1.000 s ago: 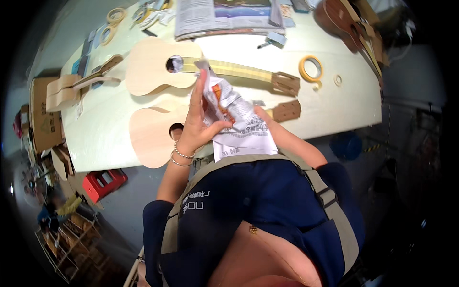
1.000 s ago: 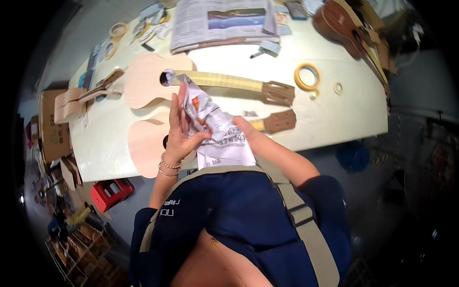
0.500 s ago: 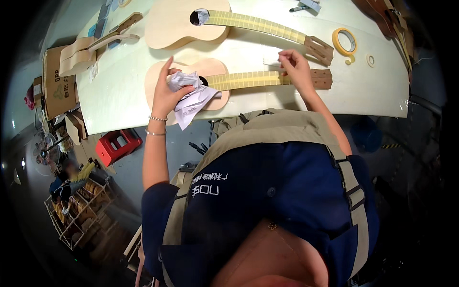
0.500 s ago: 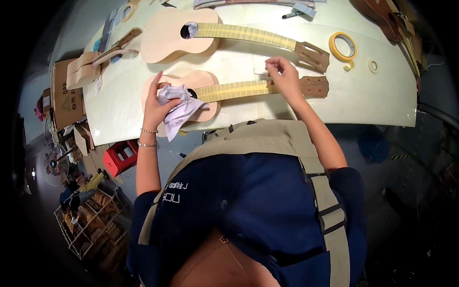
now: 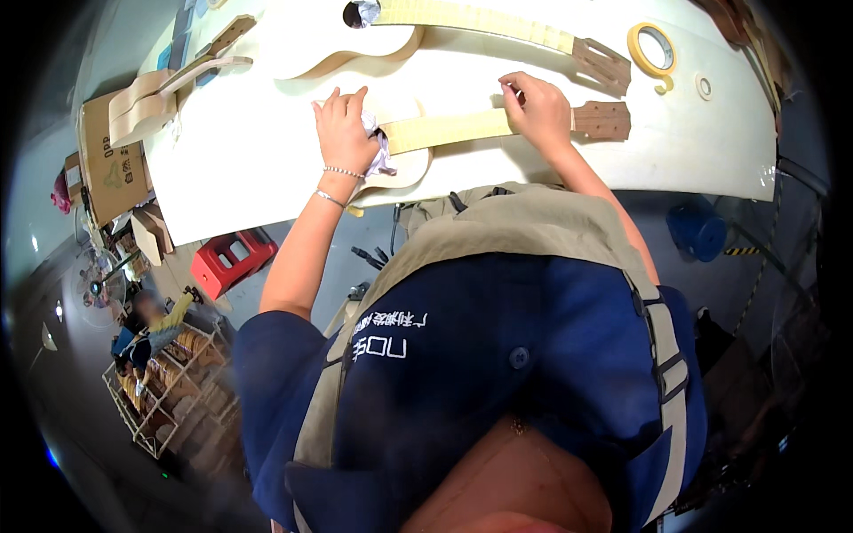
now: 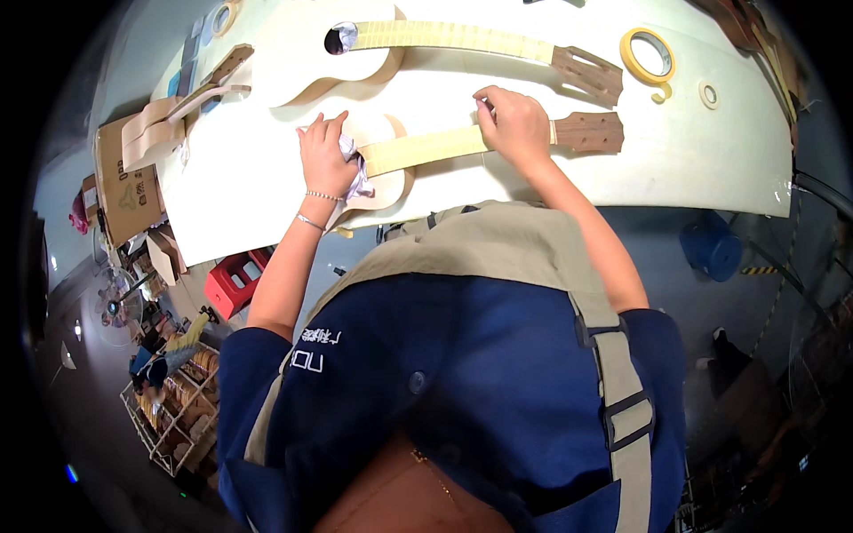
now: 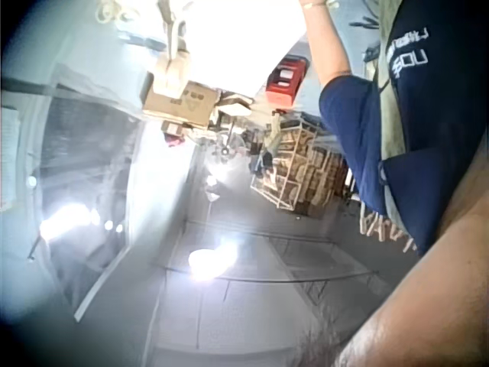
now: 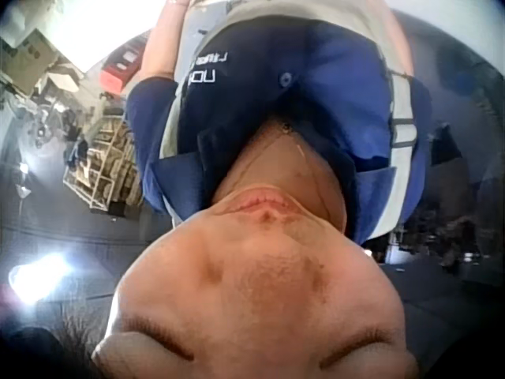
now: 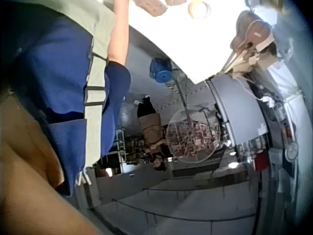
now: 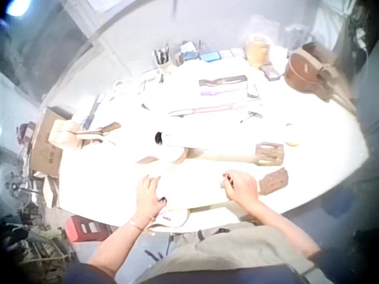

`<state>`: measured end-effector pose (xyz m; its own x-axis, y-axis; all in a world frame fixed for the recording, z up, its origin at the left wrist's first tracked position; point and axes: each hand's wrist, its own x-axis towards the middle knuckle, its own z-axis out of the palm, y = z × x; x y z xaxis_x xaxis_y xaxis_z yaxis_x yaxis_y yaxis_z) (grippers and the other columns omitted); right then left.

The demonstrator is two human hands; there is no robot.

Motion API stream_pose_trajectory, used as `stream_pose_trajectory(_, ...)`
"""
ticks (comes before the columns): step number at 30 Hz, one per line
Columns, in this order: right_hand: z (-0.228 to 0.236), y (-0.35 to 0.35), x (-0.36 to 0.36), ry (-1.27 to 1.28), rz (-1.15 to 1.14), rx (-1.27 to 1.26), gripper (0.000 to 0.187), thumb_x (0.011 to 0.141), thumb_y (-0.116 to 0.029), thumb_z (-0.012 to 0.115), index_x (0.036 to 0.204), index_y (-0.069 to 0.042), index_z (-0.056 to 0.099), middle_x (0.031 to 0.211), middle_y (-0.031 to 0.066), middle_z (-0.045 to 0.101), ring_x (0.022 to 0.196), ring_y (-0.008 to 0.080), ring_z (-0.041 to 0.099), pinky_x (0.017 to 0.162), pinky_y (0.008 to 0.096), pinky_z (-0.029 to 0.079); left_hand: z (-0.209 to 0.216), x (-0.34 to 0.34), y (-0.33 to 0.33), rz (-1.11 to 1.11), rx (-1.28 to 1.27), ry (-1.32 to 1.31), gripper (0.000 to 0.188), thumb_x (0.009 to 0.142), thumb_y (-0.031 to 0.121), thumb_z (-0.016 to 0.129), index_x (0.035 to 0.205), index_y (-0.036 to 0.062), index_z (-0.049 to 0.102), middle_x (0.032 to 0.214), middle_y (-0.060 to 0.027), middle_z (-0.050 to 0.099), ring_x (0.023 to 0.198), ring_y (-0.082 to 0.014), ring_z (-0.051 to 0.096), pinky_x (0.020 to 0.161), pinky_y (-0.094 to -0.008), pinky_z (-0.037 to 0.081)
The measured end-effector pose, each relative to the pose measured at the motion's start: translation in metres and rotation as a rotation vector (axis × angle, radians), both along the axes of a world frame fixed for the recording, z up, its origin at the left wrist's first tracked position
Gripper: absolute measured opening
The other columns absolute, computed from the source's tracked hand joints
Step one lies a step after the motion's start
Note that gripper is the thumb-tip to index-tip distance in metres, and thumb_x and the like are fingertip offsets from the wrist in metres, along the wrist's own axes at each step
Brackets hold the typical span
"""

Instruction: The person wipes the body of a guitar with a cloth, then applies masking tape to the fretboard. They place the guitar on a rack and repeat the process with another guitar, using a utility knife to cut the tape.

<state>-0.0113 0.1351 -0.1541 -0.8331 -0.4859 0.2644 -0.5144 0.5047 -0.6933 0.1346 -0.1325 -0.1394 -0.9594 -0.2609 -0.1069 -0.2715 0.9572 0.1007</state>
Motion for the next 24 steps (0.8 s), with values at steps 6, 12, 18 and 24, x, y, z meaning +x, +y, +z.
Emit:
stream_pose_trajectory(6,-0.002,0.003,0.001,0.034,0.017,-0.007,0.007,0.08,-0.013,0.061,0.085,-0.011,0.066,0.065,0.0035,0.063,0.056,0.0181,0.06,0.053,0.0307,0.046,0.05,-0.004,-0.063,-0.201,0.486,-0.283,0.08,0.064,0.034,0.078,0.134,0.0146,0.046,0.131,-0.0087,0.05,0.134,-0.0295,0.028,0.105,-0.0635,-0.001)
stream_pose_trajectory(12,-0.004,0.002,0.0,0.024,-0.022,0.038,0.008,0.079,-0.015,0.061,0.085,-0.012,0.065,0.064,0.0035,0.064,0.058,0.0202,0.061,0.054,0.0326,0.047,0.025,-0.002,-0.007,-0.096,-0.09,-0.051,0.064,0.062,0.029,0.077,0.119,0.0122,0.055,0.11,-0.0091,0.052,0.115,-0.0286,0.042,0.103,-0.0649,0.013)
stream_pose_trajectory(18,-0.006,0.002,0.002,0.035,-0.021,0.028,0.009,0.078,-0.015,0.06,0.086,-0.013,0.065,0.063,0.0041,0.064,0.057,0.0217,0.062,0.054,0.0337,0.048,0.021,0.001,0.003,-0.141,0.091,0.149,0.047,0.073,0.007,0.056,0.119,0.0125,0.053,0.115,-0.0071,0.051,0.113,-0.0239,0.046,0.106,-0.053,0.022)
stream_pose_trajectory(24,-0.009,0.001,0.003,0.077,-0.041,0.019,0.009,0.078,-0.015,0.06,0.085,-0.013,0.065,0.062,0.0034,0.064,0.055,0.0217,0.062,0.052,0.0329,0.047,0.058,0.045,0.011,-0.417,0.23,0.189,0.018,0.081,0.019,0.056,0.092,0.0092,0.066,0.093,-0.0048,0.063,0.102,-0.0226,0.053,0.1,-0.0419,0.03)
